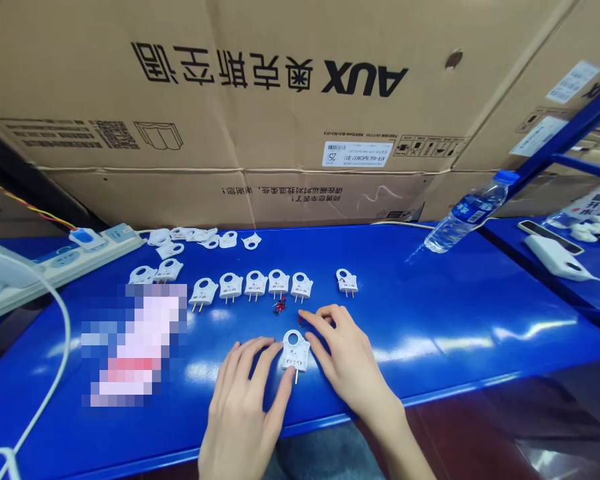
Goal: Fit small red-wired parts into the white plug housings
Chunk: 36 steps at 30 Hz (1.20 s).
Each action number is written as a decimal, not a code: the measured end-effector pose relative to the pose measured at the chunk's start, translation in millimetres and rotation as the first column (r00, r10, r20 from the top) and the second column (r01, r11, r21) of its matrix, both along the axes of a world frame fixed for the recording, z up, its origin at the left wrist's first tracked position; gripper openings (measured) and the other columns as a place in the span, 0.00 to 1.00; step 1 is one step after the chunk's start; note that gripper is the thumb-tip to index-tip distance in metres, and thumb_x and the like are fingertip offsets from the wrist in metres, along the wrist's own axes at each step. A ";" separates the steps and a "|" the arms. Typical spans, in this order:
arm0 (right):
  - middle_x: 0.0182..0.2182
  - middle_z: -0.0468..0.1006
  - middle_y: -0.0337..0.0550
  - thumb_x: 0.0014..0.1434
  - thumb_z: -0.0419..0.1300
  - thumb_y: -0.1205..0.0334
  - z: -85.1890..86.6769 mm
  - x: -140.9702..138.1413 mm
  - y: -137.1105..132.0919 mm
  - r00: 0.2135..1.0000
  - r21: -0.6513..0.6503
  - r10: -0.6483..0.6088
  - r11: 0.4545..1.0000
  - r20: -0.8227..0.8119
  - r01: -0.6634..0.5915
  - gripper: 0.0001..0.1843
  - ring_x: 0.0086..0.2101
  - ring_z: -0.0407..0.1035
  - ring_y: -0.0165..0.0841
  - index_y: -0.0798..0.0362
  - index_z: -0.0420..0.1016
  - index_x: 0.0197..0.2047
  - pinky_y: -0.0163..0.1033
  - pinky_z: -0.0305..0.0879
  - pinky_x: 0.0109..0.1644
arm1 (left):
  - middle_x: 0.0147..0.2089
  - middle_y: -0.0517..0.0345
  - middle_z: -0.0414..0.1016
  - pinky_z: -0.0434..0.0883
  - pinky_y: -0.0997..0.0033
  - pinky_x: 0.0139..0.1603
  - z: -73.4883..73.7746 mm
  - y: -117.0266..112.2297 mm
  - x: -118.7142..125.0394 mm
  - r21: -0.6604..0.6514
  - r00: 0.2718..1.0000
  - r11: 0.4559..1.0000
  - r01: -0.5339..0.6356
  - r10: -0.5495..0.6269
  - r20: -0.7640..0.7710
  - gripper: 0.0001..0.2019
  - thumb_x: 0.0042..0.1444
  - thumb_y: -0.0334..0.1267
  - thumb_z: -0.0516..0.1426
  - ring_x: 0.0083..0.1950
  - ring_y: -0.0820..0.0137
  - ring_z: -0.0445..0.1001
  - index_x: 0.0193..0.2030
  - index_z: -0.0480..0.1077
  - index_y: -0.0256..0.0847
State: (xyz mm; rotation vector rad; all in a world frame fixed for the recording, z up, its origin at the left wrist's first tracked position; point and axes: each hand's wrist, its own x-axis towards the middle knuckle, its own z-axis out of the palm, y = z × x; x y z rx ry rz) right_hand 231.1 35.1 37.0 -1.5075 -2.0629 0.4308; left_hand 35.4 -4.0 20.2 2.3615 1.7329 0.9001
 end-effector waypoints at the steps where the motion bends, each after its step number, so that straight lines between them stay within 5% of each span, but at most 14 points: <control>1: 0.48 0.75 0.48 0.73 0.55 0.63 -0.2 -0.3 -0.1 1.000 -0.002 -0.002 1.000 -0.002 0.002 0.16 0.46 0.72 0.41 0.47 0.74 0.60 0.47 0.74 0.47 | 0.55 0.54 0.78 0.71 0.43 0.66 0.1 0.3 -0.2 0.001 1.000 1.000 0.004 -0.004 -0.002 0.14 0.70 0.46 0.55 0.58 0.57 0.77 0.59 0.70 0.50; 6: 0.47 0.75 0.46 0.73 0.55 0.65 0.7 -0.9 -0.5 1.000 0.000 -0.008 1.000 -0.028 0.008 0.08 0.47 0.72 0.39 0.48 0.76 0.47 0.44 0.73 0.48 | 0.55 0.54 0.78 0.70 0.44 0.66 0.9 1.4 0.2 0.009 1.000 1.000 -0.002 0.002 0.000 0.13 0.70 0.45 0.55 0.57 0.57 0.77 0.57 0.70 0.49; 13: 0.49 0.75 0.46 0.72 0.55 0.68 1.9 -1.6 -1.3 1.000 0.035 0.025 0.999 0.019 -0.026 0.17 0.48 0.71 0.40 0.44 0.76 0.59 0.45 0.73 0.50 | 0.56 0.53 0.78 0.71 0.47 0.66 1.0 2.1 -2.1 0.024 1.000 1.000 0.020 -0.020 -0.016 0.14 0.71 0.42 0.52 0.57 0.60 0.77 0.61 0.68 0.49; 22: 0.48 0.75 0.47 0.72 0.56 0.65 1.8 -0.4 -1.6 0.999 0.001 -0.008 1.000 -0.040 0.008 0.09 0.48 0.71 0.40 0.48 0.75 0.51 0.46 0.72 0.50 | 0.57 0.54 0.76 0.71 0.44 0.66 -1.8 1.4 -5.1 0.030 0.997 0.998 0.059 -0.057 -0.055 0.15 0.69 0.42 0.55 0.58 0.58 0.77 0.61 0.70 0.52; 27: 0.42 0.76 0.42 0.72 0.56 0.65 3.1 0.8 -2.5 0.992 0.003 -0.031 0.999 -0.122 0.032 0.04 0.43 0.71 0.37 0.48 0.72 0.45 0.41 0.69 0.47 | 0.56 0.50 0.78 0.71 0.40 0.65 -0.4 0.1 2.3 0.014 0.999 0.999 -0.037 0.037 0.010 0.18 0.68 0.50 0.55 0.59 0.53 0.76 0.59 0.69 0.46; 36: 0.37 0.75 0.41 0.71 0.52 0.65 4.8 -0.1 -2.6 0.973 0.013 -0.044 0.999 -0.228 0.048 0.06 0.38 0.71 0.37 0.48 0.69 0.43 0.41 0.66 0.43 | 0.58 0.49 0.77 0.77 0.45 0.56 -1.5 0.1 -1.2 0.002 0.998 0.999 -0.040 0.040 -0.041 0.13 0.67 0.50 0.56 0.61 0.51 0.74 0.52 0.69 0.47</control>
